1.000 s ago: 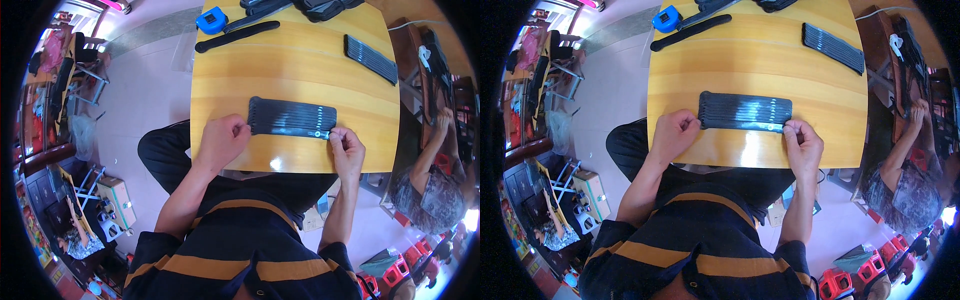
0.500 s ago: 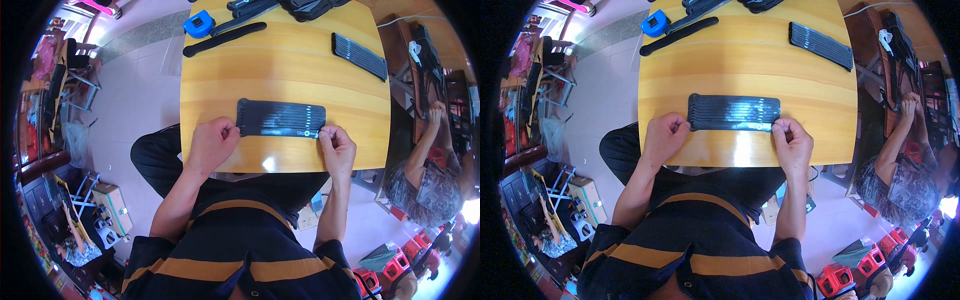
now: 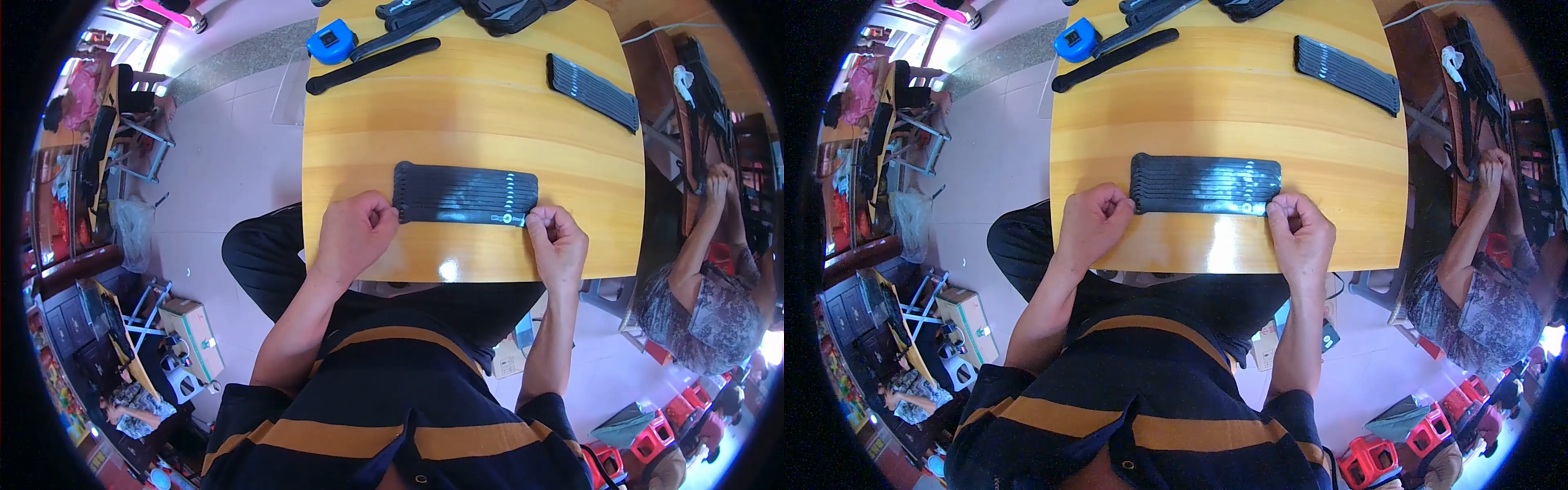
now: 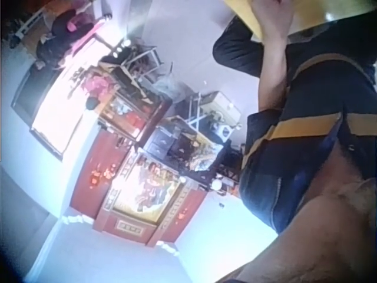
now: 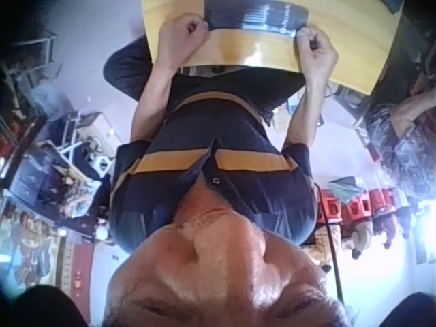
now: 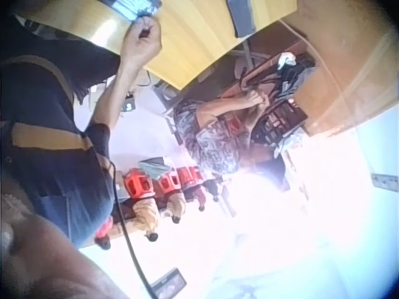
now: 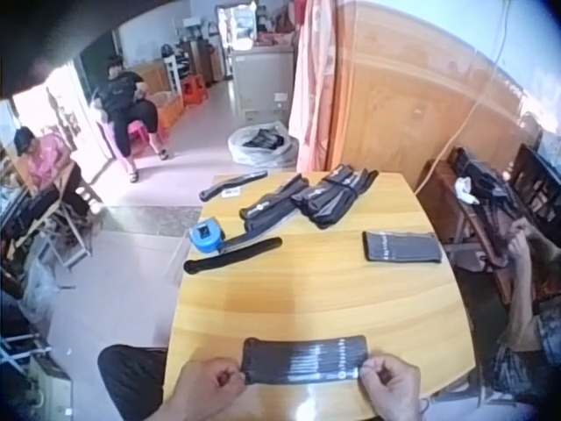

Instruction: Assembling plastic buckles and Velcro components onto black straps to create tourniquets.

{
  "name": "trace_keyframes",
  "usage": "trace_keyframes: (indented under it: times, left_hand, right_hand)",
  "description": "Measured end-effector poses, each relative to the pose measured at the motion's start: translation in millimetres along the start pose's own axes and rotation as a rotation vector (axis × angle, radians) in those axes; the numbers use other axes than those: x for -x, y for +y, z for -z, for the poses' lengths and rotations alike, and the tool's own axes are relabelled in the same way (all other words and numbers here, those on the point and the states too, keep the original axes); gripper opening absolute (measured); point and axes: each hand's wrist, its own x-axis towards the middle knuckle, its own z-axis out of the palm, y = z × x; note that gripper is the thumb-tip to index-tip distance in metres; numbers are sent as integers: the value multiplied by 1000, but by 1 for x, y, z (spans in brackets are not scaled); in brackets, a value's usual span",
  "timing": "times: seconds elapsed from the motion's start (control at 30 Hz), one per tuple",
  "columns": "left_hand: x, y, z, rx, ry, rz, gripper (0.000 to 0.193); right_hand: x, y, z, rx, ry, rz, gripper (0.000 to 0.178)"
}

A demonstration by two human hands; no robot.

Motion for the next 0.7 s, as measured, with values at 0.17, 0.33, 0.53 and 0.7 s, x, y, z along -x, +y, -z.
trace_keyframes:
  times: [0.17,0.33,0.53,0.7]
  left_hand:
    - [0,2,-1,-28,6,0,16]
    - [0,2,0,-33,15,1,14]
    - [-1,0,-1,-31,30,5,13]
    - [-1,-2,-2,-32,44,-21,13]
  right_hand:
    - [0,-2,-1,-37,27,-19,7]
    - [0,-1,-2,-16,24,-21,6]
    - [-1,-3,-1,15,24,-6,7]
    - [-1,-3,-2,35,31,-18,7]
